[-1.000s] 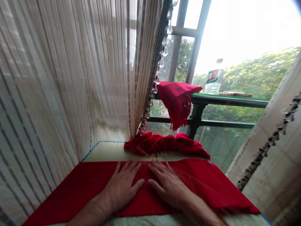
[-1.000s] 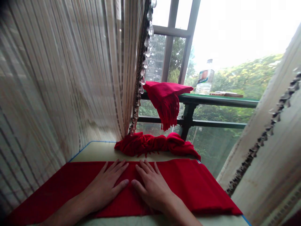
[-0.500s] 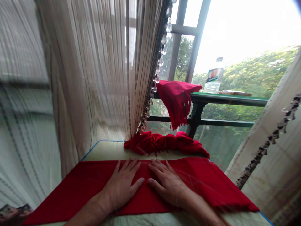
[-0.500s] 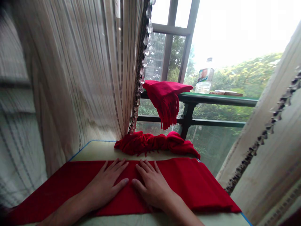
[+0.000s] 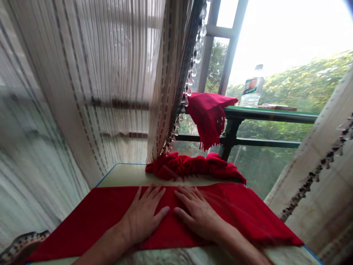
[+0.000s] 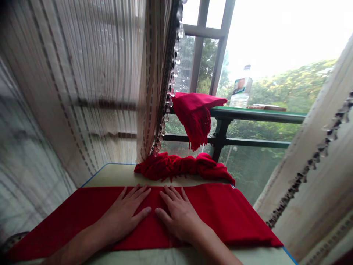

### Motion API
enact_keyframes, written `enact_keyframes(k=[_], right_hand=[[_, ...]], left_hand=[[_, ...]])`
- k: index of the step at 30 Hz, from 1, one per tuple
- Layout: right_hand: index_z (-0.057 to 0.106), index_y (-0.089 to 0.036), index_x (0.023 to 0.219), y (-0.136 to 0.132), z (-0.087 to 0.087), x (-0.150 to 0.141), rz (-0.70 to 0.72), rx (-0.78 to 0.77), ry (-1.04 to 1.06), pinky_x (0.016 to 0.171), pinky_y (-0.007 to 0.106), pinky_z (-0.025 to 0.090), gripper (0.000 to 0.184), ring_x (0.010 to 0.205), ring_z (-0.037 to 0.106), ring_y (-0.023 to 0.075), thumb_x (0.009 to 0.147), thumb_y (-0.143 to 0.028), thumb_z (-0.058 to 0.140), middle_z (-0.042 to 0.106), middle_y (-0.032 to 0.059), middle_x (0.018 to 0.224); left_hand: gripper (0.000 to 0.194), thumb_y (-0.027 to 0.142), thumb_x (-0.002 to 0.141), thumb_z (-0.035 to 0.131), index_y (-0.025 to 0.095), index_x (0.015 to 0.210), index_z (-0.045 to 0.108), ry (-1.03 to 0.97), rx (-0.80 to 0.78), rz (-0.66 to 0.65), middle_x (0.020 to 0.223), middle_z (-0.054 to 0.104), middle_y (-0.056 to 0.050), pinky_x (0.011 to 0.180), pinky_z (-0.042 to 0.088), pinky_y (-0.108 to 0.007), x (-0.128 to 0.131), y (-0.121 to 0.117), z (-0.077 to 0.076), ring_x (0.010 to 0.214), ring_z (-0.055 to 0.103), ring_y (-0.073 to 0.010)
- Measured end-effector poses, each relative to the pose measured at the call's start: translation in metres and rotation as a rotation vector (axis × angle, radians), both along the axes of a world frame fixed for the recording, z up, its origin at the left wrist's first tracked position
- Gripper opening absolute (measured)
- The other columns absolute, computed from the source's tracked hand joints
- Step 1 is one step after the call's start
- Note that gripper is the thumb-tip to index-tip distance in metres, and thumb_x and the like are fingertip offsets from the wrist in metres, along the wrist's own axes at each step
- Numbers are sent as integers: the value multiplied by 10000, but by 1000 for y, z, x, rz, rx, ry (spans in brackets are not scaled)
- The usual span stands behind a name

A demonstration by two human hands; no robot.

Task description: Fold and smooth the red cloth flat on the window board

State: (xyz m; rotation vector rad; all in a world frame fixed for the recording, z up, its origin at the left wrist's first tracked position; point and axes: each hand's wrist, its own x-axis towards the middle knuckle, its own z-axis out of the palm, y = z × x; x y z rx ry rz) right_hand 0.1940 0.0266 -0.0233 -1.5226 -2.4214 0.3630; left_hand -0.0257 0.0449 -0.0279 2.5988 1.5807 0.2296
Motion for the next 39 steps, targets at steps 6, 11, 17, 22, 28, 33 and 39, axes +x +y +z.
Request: enact_keyframes(k=[6, 11, 17, 22, 28, 33, 39], right_hand=[[415, -187, 1499, -3, 7, -3, -6, -22, 12, 1242, 543, 132, 614, 1506, 226, 286, 998, -543, 414, 313, 123, 1609], [404, -196, 1505, -4, 8, -3, -7, -43, -1, 1247, 532, 118, 614, 1515, 194, 259, 1003, -550, 395, 297, 107, 1617], [423, -256, 1492, -3, 10, -2, 3, -30, 9, 1248, 533, 105, 561, 1518, 186, 239, 1002, -529, 424, 308, 76, 1618], [393, -219, 1510, -3, 8, -2, -2, -31, -15, 1249, 524, 106, 603, 1518, 191, 241, 1000, -539, 416, 305, 85, 1619], [391, -199, 1512, 0, 3, 0, -4, -25, -19, 1245, 528, 125, 636, 1513, 208, 258, 991, -563, 410, 296, 100, 1622], [411, -199, 1502, 1, 0, 1, 8, -5, 15, 1243, 539, 119, 620, 1508, 223, 277, 989, -548, 423, 326, 107, 1609], [410, -217, 1503, 3, -1, 1, -2, -9, -6, 1243, 532, 122, 624, 1509, 221, 272, 984, -562, 418, 299, 99, 1621]], left_hand=[[638, 560, 998, 404, 224, 1538, 372, -5, -23, 1, 1609, 299, -41, 1217, 111, -606, 1, -1, 4, 1508, 202, -304], [652, 579, 1000, 376, 227, 1548, 352, 10, -37, 3, 1615, 278, -31, 1220, 99, -598, 0, -1, 4, 1512, 186, -300], [653, 599, 997, 377, 253, 1550, 350, -16, -14, -8, 1615, 280, -29, 1220, 94, -595, -3, 2, -3, 1510, 198, -300], [639, 591, 995, 396, 258, 1540, 373, -24, -4, -8, 1610, 295, -32, 1218, 103, -597, -3, 2, -4, 1508, 201, -305], [637, 571, 999, 394, 235, 1540, 372, -9, -2, -5, 1611, 287, -36, 1218, 108, -598, 0, 0, -1, 1507, 208, -305], [637, 560, 994, 408, 234, 1540, 371, 5, -20, 6, 1611, 289, -43, 1216, 113, -599, 1, 0, 3, 1508, 204, -302], [630, 549, 994, 417, 231, 1537, 380, 0, -16, 10, 1602, 307, -52, 1215, 125, -599, 2, -3, 5, 1505, 212, -307]])
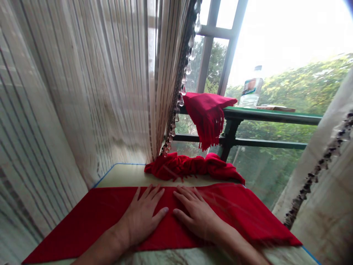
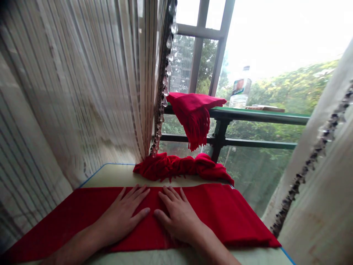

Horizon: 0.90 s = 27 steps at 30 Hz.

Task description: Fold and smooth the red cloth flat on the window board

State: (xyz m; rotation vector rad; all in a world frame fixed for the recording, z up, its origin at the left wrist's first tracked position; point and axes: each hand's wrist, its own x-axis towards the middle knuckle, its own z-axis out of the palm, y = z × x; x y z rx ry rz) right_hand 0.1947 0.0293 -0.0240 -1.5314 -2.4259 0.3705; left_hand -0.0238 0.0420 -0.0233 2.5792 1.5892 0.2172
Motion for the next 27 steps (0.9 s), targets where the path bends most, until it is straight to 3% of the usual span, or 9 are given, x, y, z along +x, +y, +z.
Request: enact_keyframes(k=[19, 27], right_hand=[[392, -206, 1512, -3, 4, 0, 13, -16, -16, 1245, 536, 113, 627, 1515, 204, 263, 991, -555, 409, 300, 96, 1622], [402, -307, 1503, -1, -2, 1, 52, 18, 18, 1248, 550, 101, 571, 1525, 160, 254, 1011, -591, 344, 290, 39, 1630]], left_hand=[[636, 585, 1001, 383, 246, 1540, 367, -28, 25, -30, 1617, 293, -36, 1211, 99, -605, -4, 5, -12, 1509, 202, -302], [645, 575, 1002, 385, 241, 1552, 341, -10, 8, -30, 1623, 274, -45, 1210, 88, -614, -2, 4, -9, 1510, 192, -315]])
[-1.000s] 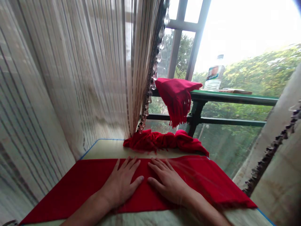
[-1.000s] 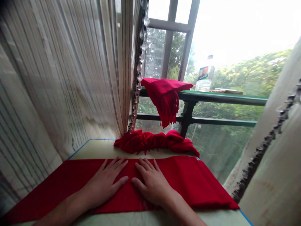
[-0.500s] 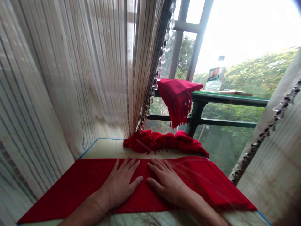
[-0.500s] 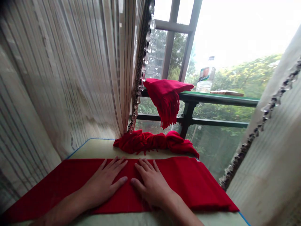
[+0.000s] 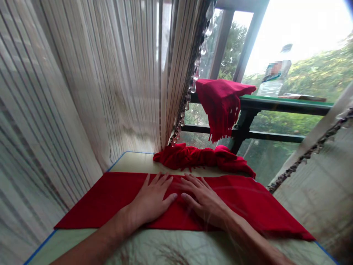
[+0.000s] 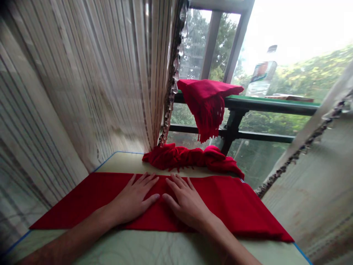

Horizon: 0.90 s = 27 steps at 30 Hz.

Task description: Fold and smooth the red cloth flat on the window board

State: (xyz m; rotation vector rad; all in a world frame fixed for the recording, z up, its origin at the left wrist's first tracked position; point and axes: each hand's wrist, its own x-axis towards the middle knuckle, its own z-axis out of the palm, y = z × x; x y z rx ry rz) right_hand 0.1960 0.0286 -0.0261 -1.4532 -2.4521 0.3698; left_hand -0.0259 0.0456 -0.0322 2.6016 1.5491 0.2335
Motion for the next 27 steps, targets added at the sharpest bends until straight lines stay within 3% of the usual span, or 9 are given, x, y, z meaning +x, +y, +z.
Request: enact_keyframes(k=[4, 10, 17, 27], right_hand=[[357, -315, 1522, 5, -8, 2, 21, -15, -65, 1244, 579, 64, 622, 1528, 133, 267, 994, -643, 336, 268, 41, 1635], [357, -274, 1525, 9, -19, 7, -13, 13, -82, 1249, 564, 104, 694, 1520, 177, 271, 970, -690, 338, 274, 52, 1631], [382, -233, 1518, 2, -15, 8, -19, 45, -67, 1247, 534, 177, 716, 1516, 195, 272, 968, -689, 344, 299, 74, 1622], [379, -234, 1520, 8, -21, 13, -14, 57, -49, 1245, 540, 179, 723, 1512, 208, 285, 961, -690, 360, 305, 79, 1623]], left_hand=[[656, 580, 999, 386, 237, 1555, 336, -6, 0, 4, 1624, 271, -49, 1214, 93, -604, -1, -1, -1, 1510, 192, -310], [651, 572, 1006, 366, 221, 1553, 343, -17, 2, 5, 1621, 281, -49, 1217, 104, -592, 0, -3, 0, 1505, 208, -319], [661, 582, 1005, 367, 219, 1556, 334, -6, -15, 5, 1625, 271, -53, 1218, 104, -591, 1, -5, 5, 1505, 203, -321], [655, 578, 1009, 345, 206, 1549, 346, -1, -6, -2, 1620, 289, -52, 1214, 109, -602, 1, -4, 4, 1505, 208, -314]])
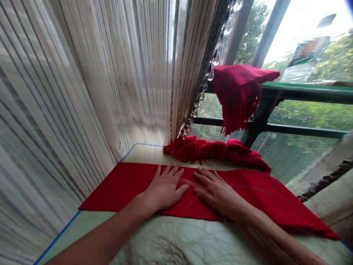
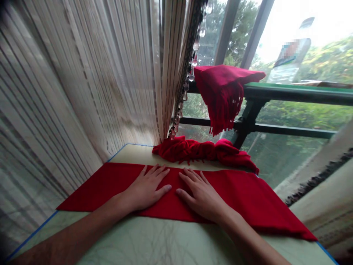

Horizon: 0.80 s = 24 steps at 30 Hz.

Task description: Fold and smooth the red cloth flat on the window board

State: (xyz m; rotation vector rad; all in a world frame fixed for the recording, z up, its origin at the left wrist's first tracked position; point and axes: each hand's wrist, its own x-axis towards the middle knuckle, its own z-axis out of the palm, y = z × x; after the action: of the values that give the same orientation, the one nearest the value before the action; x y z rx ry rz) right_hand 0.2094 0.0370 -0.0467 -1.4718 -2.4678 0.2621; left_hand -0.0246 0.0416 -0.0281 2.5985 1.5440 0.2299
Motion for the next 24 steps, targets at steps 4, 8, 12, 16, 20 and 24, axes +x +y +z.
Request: enact_keyframes(k=[4, 8, 12, 16, 20, 24], right_hand=[[381, -235, 1519, 5, -2, 4, -16, 34, 9, 1246, 531, 178, 710, 1516, 195, 272, 972, -685, 327, 302, 82, 1624], [380, -227, 1520, 5, -1, 5, -17, 32, -4, 1248, 539, 157, 708, 1518, 188, 268, 980, -680, 299, 314, 89, 1617], [377, -221, 1521, 2, 3, 4, -29, 9, -1, 1248, 535, 154, 719, 1517, 189, 272, 977, -686, 302, 300, 87, 1621], [383, -216, 1518, 2, 4, 3, -35, 2, 11, 1245, 534, 174, 727, 1514, 198, 281, 972, -690, 314, 311, 86, 1617], [378, -228, 1520, 2, 4, 2, -41, 0, 1, 1247, 533, 163, 715, 1513, 201, 275, 972, -685, 327, 324, 82, 1609], [373, -218, 1522, -1, 7, 0, -51, 1, 8, 1245, 525, 178, 702, 1513, 199, 275, 978, -661, 354, 318, 88, 1610]], left_hand=[[660, 579, 1006, 354, 209, 1553, 335, 7, 11, 5, 1622, 285, -48, 1211, 119, -607, 0, 1, -2, 1506, 207, -309], [662, 590, 1003, 353, 222, 1553, 334, 15, 25, 2, 1625, 279, -47, 1206, 130, -613, -1, 2, -4, 1508, 204, -307], [675, 602, 1000, 342, 220, 1557, 326, 19, 13, 0, 1629, 266, -40, 1208, 129, -607, -1, 3, -3, 1511, 191, -309], [685, 606, 1000, 334, 213, 1560, 319, 23, 6, 2, 1630, 263, -43, 1212, 120, -601, 0, 3, -2, 1511, 190, -310], [676, 605, 999, 341, 221, 1555, 331, 14, 5, -2, 1630, 265, -42, 1213, 112, -600, -1, 4, -3, 1511, 189, -310], [670, 598, 1002, 334, 220, 1555, 331, 7, 0, -8, 1631, 259, -47, 1215, 106, -592, -1, 4, -3, 1513, 184, -310]])
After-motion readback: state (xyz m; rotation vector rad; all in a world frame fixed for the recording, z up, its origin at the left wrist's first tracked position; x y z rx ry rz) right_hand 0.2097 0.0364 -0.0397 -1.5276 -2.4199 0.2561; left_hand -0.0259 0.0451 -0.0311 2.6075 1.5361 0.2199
